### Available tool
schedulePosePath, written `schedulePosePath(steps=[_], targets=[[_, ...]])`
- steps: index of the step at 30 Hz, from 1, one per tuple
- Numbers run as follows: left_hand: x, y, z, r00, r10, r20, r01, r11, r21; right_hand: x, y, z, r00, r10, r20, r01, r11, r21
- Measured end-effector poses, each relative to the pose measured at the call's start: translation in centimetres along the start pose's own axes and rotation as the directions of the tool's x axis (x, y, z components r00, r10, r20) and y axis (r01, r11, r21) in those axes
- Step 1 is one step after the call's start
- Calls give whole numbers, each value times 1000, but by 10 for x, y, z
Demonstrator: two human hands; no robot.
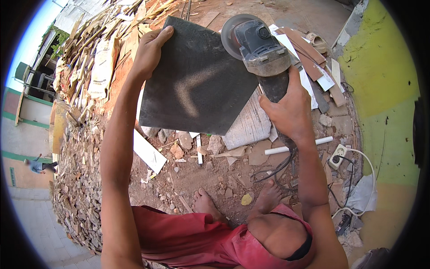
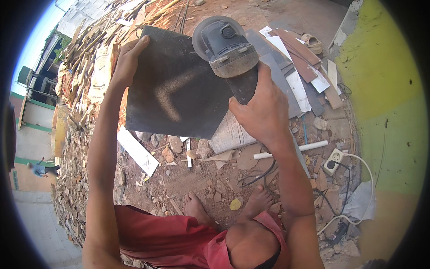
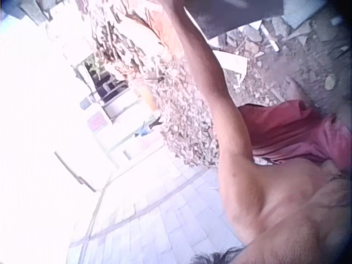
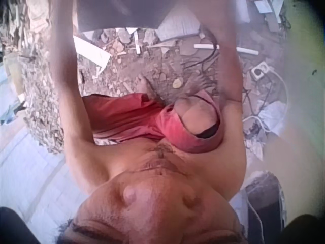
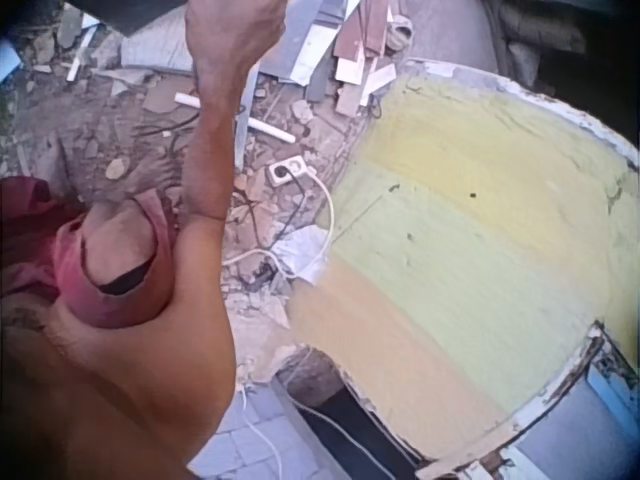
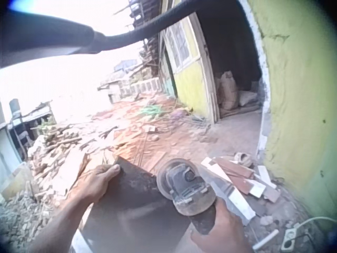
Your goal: The person uses an angle grinder to grind the edges of several rectangular tiles. They hold each tile with one hand and operate the grinder with the other, moving the tool along the edges to smooth or shape them. The tiles are handled one at a time and placed back on the ground after grinding.
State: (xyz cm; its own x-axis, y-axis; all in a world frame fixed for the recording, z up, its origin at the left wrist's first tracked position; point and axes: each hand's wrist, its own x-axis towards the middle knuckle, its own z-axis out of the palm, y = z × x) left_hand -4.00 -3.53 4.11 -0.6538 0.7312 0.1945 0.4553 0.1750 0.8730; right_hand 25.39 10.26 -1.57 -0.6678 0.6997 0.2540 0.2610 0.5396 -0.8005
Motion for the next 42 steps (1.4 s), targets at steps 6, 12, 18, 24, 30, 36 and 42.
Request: schedulePosePath(steps=[6, 12, 18, 24, 30, 36, 42], targets=[[15, -5, 14, 1000, -1, 22, -1, 995, 95, 2, 12, 3, 1000, 19, -8, -20, 998, -67], [16, -3, 20, 999, 30, 36, -34, 992, 119, 6, 10, 7, 999, 49, -6, -50, 997, -51], [12, 2, 22, 999, 26, 22, -29, 993, 113, 8, 12, 14, 999, 42, 34, -39, 996, -79], [14, 1, 21, 997, 70, 12, -71, 986, 148, 7, 14, 17, 999, 30, 37, -27, 995, -93], [15, -3, 20, 996, 88, 18, -90, 984, 152, 6, 16, 19, 999, 22, 29, -19, 996, -82], [13, 0, 22, 994, 104, 34, -107, 984, 141, 6, 16, 19, 999, 26, 36, -24, 997, -74], [14, -1, 21, 993, 111, 30, -114, 980, 161, 6, 19, 22, 999, 8, 34, -6, 997, -81]])
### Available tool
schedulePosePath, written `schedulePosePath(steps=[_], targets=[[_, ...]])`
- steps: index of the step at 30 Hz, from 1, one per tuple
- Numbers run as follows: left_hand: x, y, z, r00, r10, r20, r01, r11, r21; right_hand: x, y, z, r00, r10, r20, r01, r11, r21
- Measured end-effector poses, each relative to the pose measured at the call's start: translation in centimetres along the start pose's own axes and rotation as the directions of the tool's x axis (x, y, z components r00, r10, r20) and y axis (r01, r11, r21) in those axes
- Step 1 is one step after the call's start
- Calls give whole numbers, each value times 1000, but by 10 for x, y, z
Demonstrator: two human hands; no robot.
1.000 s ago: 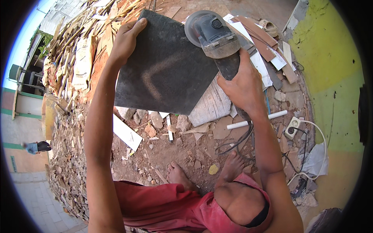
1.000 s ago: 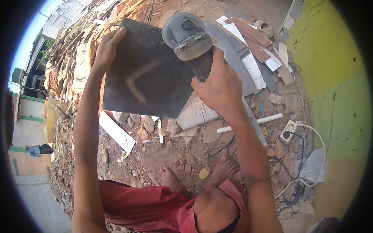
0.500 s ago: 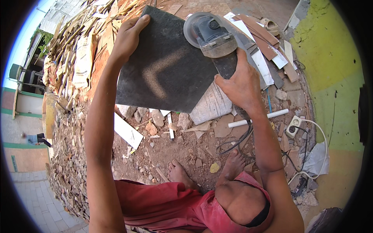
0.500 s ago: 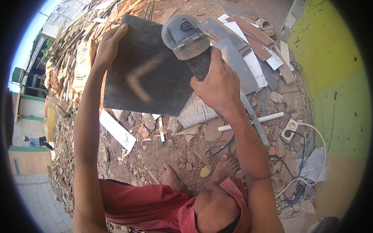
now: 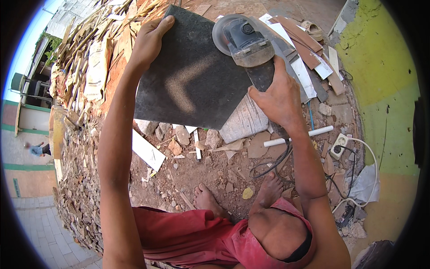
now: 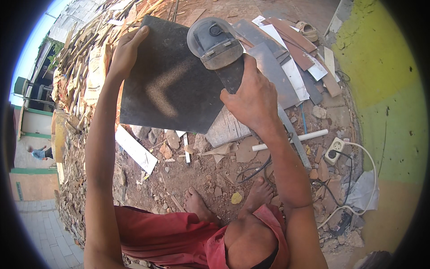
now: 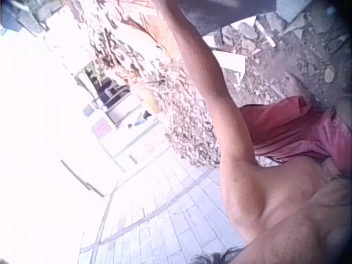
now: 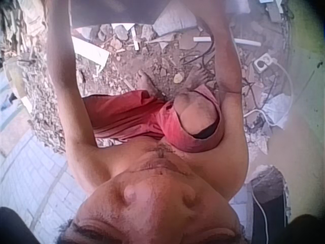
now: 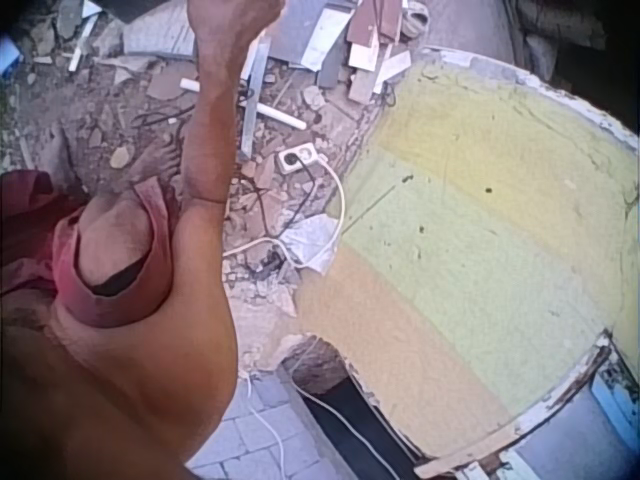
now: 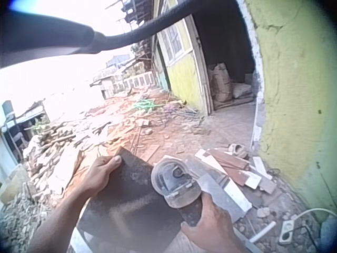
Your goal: The person uses an angle grinder to grind the edges of several rectangular tiles. They hold each tile with one hand and operate the grinder with the other, moving the tool along the edges to smooth or shape them. The tiles are handled one at a time and placed back on the ground after grinding.
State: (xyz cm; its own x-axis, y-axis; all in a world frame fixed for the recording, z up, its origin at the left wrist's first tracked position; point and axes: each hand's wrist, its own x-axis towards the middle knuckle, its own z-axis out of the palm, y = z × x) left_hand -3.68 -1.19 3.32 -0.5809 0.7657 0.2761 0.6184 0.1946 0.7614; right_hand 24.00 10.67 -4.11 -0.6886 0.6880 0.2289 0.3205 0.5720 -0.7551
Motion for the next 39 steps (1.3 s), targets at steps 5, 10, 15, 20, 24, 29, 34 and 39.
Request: schedulePosePath(steps=[5, 10, 15, 20, 24, 29, 34, 39], targets=[[0, 1, 1, 1000, 2, 10, -2, 1000, -7, -1, -2, -1, 1000, 13, -7, -13, 1000, -3], [1, -1, 1, 1000, 9, 19, -10, 1000, 7, -1, -3, -2, 1000, 17, 4, -17, 1000, -18], [2, -2, -1, 999, 24, 25, -25, 999, 35, -1, -3, -1, 999, 29, 29, -28, 999, -16], [2, -1, 1, 1000, 11, 29, -12, 1000, 10, -3, 1, 2, 999, -34, -24, 33, 999, -31], [3, -3, 0, 1000, -3, 22, 3, 1000, 11, -2, 1, 1, 1000, -19, -10, 19, 999, -49], [1, -1, 2, 1000, 8, 3, -8, 1000, 21, -3, 0, 0, 1000, -5, 20, 6, 998, -56], [-11, 2, -7, 998, -53, 40, 48, 993, 111, -11, -2, -8, 999, 19, -28, -19, 1000, -10], [-46, -38, -6, 948, -151, -280, 232, 930, 284, -14, 2, -28, 993, 79, -89, -80, 997, -5]])
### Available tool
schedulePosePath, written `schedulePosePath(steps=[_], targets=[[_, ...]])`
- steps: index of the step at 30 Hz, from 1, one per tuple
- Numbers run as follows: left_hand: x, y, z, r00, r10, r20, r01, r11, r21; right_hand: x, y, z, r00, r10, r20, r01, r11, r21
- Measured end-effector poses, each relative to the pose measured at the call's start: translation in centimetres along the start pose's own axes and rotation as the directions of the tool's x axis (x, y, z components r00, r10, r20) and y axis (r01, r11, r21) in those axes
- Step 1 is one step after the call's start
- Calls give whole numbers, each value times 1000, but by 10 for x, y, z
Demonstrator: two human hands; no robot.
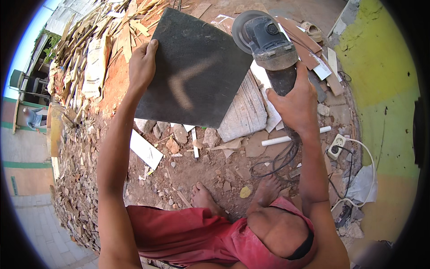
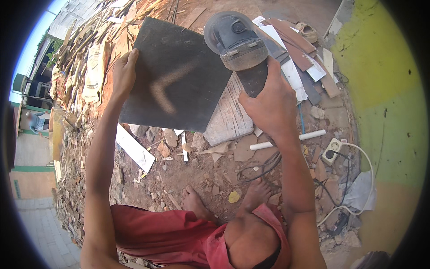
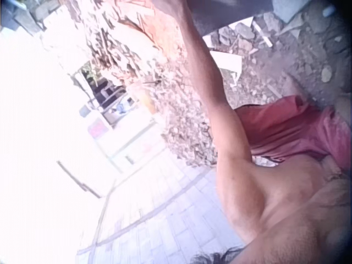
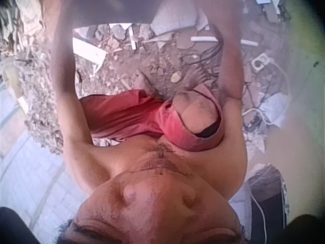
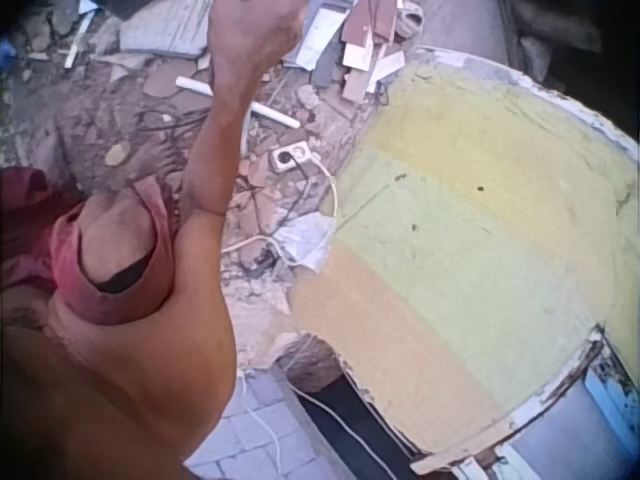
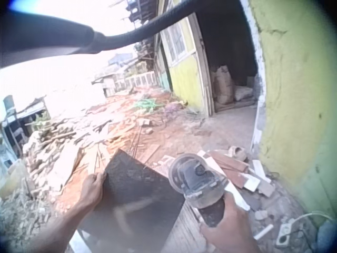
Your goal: The person uses an angle grinder to grind the edges of several rectangular tiles. They hold each tile with one hand and operate the grinder with the other, moving the tool along the edges to smooth or shape them. The tiles are handled one at a time and placed back on the ground after grinding.
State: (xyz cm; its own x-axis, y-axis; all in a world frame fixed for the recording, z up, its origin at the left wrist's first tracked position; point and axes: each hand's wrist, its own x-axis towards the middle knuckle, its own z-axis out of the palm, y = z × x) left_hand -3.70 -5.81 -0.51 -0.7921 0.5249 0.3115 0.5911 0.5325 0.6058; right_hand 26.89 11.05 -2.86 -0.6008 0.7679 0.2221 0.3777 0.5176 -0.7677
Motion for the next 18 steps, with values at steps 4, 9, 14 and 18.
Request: schedulePosePath(steps=[4, 9, 14, 18], targets=[[21, -16, 5, 997, -78, -24, 80, 994, 81, -2, 3, -10, 999, 19, -42, -17, 999, 50], [49, 7, 6, 983, 92, 162, -113, 985, 128, -5, 13, -11, 1000, 11, -29, -10, 999, 41], [49, 14, 32, 909, 147, 390, -242, 948, 207, -17, 38, -1, 999, 5, 39, -1, 996, -89], [46, 16, 60, 822, 142, 552, -362, 878, 312, -29, 50, -1, 990, 42, 137, -20, 987, -160]])
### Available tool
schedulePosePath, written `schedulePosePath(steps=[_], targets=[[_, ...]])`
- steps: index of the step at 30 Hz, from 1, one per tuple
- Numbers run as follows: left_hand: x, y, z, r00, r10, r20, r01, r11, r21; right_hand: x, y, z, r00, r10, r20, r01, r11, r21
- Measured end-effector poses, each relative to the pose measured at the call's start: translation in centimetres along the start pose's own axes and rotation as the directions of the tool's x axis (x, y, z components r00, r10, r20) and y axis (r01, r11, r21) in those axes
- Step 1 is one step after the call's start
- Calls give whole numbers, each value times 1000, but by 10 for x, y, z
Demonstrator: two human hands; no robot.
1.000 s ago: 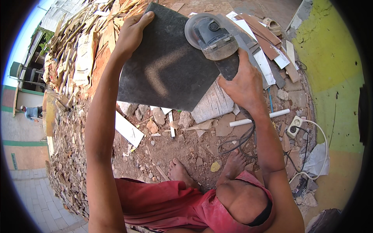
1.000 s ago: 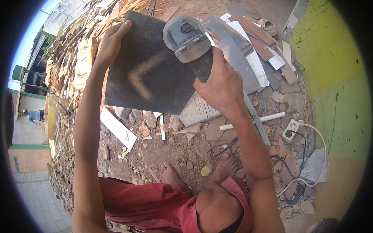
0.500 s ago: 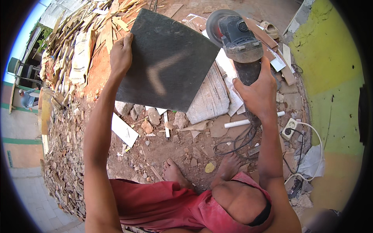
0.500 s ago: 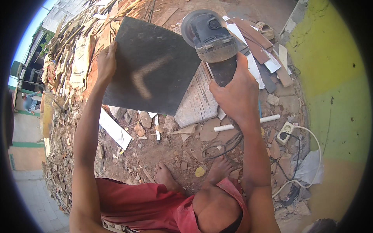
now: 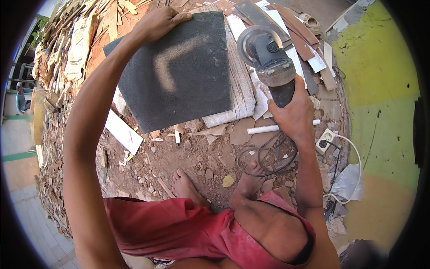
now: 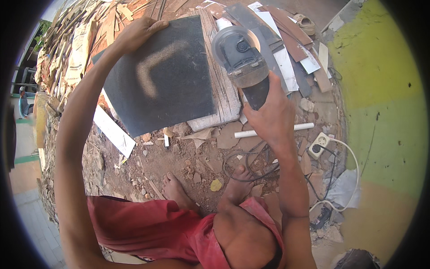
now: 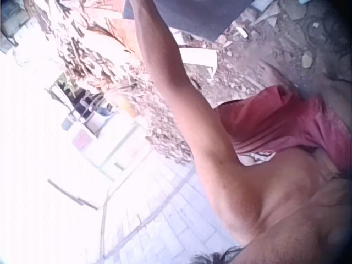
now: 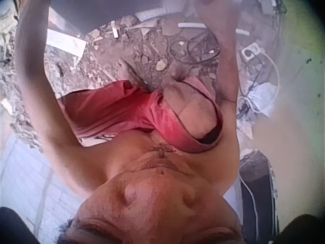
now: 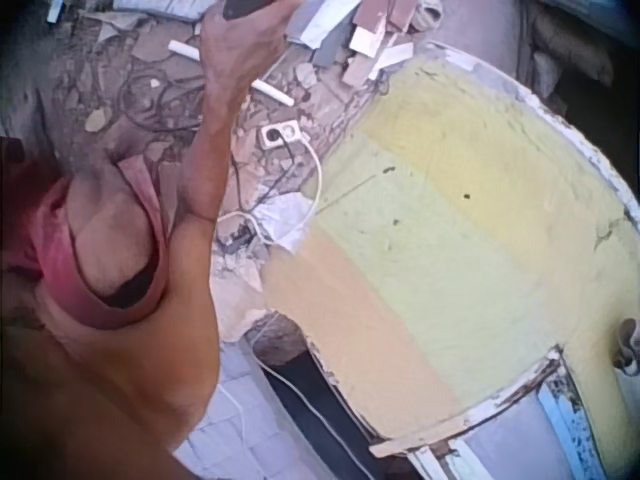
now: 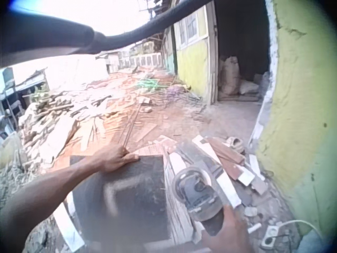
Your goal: The person uses an angle grinder to grind the edges of several rectangular tiles. They hold each tile with one hand and operate the grinder with the other, moving the tool along the edges to smooth or shape them. The tiles are handled one at a time and placed back on the ground after grinding.
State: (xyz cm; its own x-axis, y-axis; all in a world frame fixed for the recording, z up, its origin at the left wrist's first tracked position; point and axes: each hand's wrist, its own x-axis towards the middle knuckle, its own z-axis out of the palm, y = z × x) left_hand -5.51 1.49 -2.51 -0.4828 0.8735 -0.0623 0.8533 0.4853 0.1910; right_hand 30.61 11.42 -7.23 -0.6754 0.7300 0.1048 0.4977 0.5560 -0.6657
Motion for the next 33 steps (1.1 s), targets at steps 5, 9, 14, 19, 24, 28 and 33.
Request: schedulePosePath(steps=[5, 9, 14, 19, 24, 28, 33], targets=[[15, 13, -10, 990, -47, 136, 46, 999, 13, -7, 30, 21, 993, -112, -24, 107, 986, -131], [25, 9, -3, 997, 24, 78, -28, 998, 51, 1, 41, 24, 989, -147, 2, 144, 970, -194], [34, 19, 0, 994, 47, 100, -55, 995, 81, 13, 50, 25, 982, -190, -10, 183, 954, -237], [32, 21, -1, 997, 52, 60, -56, 995, 79, 17, 43, 24, 985, -168, 35, 171, 967, -189], [19, 38, -14, 999, 13, 49, -19, 993, 121, 5, 31, 20, 988, -56, 147, 67, 995, -71], [16, 49, -12, 998, 64, 23, -66, 988, 137, -8, 28, 18, 983, -10, 184, 9, 1000, 5], [-8, 67, -32, 994, 94, -54, -76, 959, 274, -13, 19, 20, 972, -15, 233, -16, 991, 130]])
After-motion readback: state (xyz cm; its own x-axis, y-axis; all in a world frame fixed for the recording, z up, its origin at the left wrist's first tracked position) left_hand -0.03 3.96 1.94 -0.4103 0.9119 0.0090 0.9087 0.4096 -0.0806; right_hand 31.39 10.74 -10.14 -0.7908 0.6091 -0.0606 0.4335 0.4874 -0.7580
